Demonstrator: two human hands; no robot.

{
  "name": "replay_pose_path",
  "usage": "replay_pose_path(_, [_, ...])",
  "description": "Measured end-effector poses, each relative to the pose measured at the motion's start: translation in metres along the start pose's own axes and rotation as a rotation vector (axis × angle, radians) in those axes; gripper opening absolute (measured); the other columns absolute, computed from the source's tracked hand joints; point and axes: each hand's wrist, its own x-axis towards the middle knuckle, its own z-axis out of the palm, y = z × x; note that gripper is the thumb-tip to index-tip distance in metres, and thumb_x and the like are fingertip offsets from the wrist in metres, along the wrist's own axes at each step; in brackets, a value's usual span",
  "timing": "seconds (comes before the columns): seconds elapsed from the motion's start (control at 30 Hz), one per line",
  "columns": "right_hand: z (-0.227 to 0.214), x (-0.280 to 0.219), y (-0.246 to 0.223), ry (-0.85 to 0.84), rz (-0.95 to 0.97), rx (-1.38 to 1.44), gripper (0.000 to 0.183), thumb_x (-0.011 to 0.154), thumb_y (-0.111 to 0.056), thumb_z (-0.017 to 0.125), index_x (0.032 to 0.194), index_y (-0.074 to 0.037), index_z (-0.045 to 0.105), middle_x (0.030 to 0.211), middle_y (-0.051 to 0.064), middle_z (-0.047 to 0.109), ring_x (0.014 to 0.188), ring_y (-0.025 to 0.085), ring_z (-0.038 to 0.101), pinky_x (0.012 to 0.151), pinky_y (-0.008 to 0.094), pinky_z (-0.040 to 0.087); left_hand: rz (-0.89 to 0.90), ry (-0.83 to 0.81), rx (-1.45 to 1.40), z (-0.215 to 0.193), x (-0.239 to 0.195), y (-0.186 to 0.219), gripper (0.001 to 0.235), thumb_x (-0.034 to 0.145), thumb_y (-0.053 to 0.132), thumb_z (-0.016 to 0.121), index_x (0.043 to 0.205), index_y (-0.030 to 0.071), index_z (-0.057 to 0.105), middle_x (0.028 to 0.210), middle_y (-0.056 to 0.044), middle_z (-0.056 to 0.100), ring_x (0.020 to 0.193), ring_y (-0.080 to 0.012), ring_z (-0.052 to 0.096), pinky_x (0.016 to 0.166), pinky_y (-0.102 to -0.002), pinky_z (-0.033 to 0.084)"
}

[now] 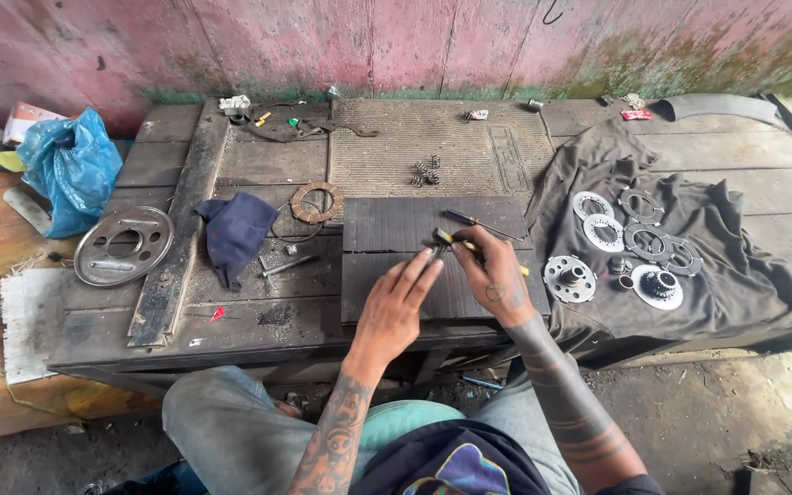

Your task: Cleaning a motorcycle clutch housing using a brush and cleaning solution on a workbench.

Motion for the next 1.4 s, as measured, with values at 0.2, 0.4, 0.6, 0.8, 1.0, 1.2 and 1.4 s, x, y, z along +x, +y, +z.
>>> replay_pose_path(0.2, [-0.003, -0.011, 0.002, 0.011, 0.118, 0.111, 0.010, 0.099, -0.020, 0.064, 0.103, -0.018, 0.072, 0.070, 0.013, 0.066, 0.065, 0.023, 0.062, 0.070, 0.038, 0.051, 0.028, 0.011, -0.158, -0.017, 0.014, 0.020, 0.089, 0.072, -0.007, 0.062, 0.155, 0.019, 0.043, 0.156, -0.010, 0.042, 0.123, -0.0356, 0.057, 0.094, -0.045, 0.054])
replay_pose_path(0.4, [-0.009, -0.008, -0.016, -0.056, 0.046, 0.088, 0.007, 0.098, -0.021, 0.067, 0.099, -0.020, 0.074, 0.073, 0.010, 0.072, 0.072, 0.032, 0.071, 0.070, 0.038, 0.053, -0.493, 0.052, -0.805, -0.019, 0.025, 0.030, 0.099, 0.082, 0.000, 0.074, 0.159, 0.005, 0.014, 0.156, -0.026, 0.031, 0.124, -0.0459, 0.057, 0.104, -0.057, 0.048])
replay_pose_path(0.6, [-0.023, 0.001, -0.023, -0.049, -0.108, -0.126, 0.005, 0.095, -0.024, 0.071, 0.096, -0.020, 0.073, 0.076, 0.006, 0.072, 0.078, 0.031, 0.073, 0.075, 0.041, 0.053, -0.541, 0.050, -0.916, -0.005, 0.015, 0.024, 0.069, 0.084, -0.005, 0.054, 0.152, 0.004, 0.045, 0.114, -0.026, 0.062, 0.098, -0.0355, 0.065, 0.075, -0.054, 0.052])
replay_pose_path(0.8, [-0.040, -0.006, -0.033, -0.142, -0.069, -0.196, 0.007, 0.092, -0.022, 0.071, 0.096, -0.016, 0.071, 0.076, 0.014, 0.073, 0.081, 0.040, 0.073, 0.074, 0.051, 0.056, -0.480, 0.164, -0.964, 0.029, -0.007, 0.007, 0.066, 0.072, -0.004, 0.061, 0.136, 0.011, 0.068, 0.103, -0.018, 0.073, 0.088, -0.0265, 0.069, 0.070, -0.044, 0.054])
replay_pose_path(1.0, [-0.043, -0.026, -0.029, -0.153, 0.111, -0.114, 0.013, 0.096, -0.029, 0.067, 0.099, -0.017, 0.071, 0.072, 0.012, 0.071, 0.078, 0.039, 0.072, 0.072, 0.048, 0.056, -0.382, 0.197, -0.936, 0.017, 0.001, 0.011, 0.039, 0.066, -0.005, 0.063, 0.098, 0.009, 0.080, 0.092, -0.008, 0.076, 0.083, -0.0230, 0.070, 0.073, -0.038, 0.054])
replay_pose_path(1.2, [-0.024, -0.035, 0.008, -0.097, 0.226, 0.060, 0.014, 0.100, -0.028, 0.064, 0.105, -0.017, 0.072, 0.075, 0.015, 0.069, 0.072, 0.031, 0.067, 0.072, 0.044, 0.053, -0.386, 0.184, -0.949, 0.014, 0.000, 0.012, 0.040, 0.064, -0.006, 0.062, 0.095, 0.010, 0.081, 0.091, -0.005, 0.077, 0.081, -0.0207, 0.069, 0.072, -0.034, 0.053])
replay_pose_path(1.4, [-0.004, -0.054, 0.034, -0.041, 0.348, 0.255, 0.020, 0.101, -0.026, 0.060, 0.107, -0.011, 0.071, 0.073, 0.014, 0.063, 0.075, 0.024, 0.058, 0.073, 0.042, 0.051, -0.376, 0.184, -0.985, 0.010, 0.001, 0.011, 0.038, 0.065, -0.008, 0.059, 0.093, 0.006, 0.080, 0.089, -0.010, 0.076, 0.082, -0.0224, 0.068, 0.072, -0.036, 0.052])
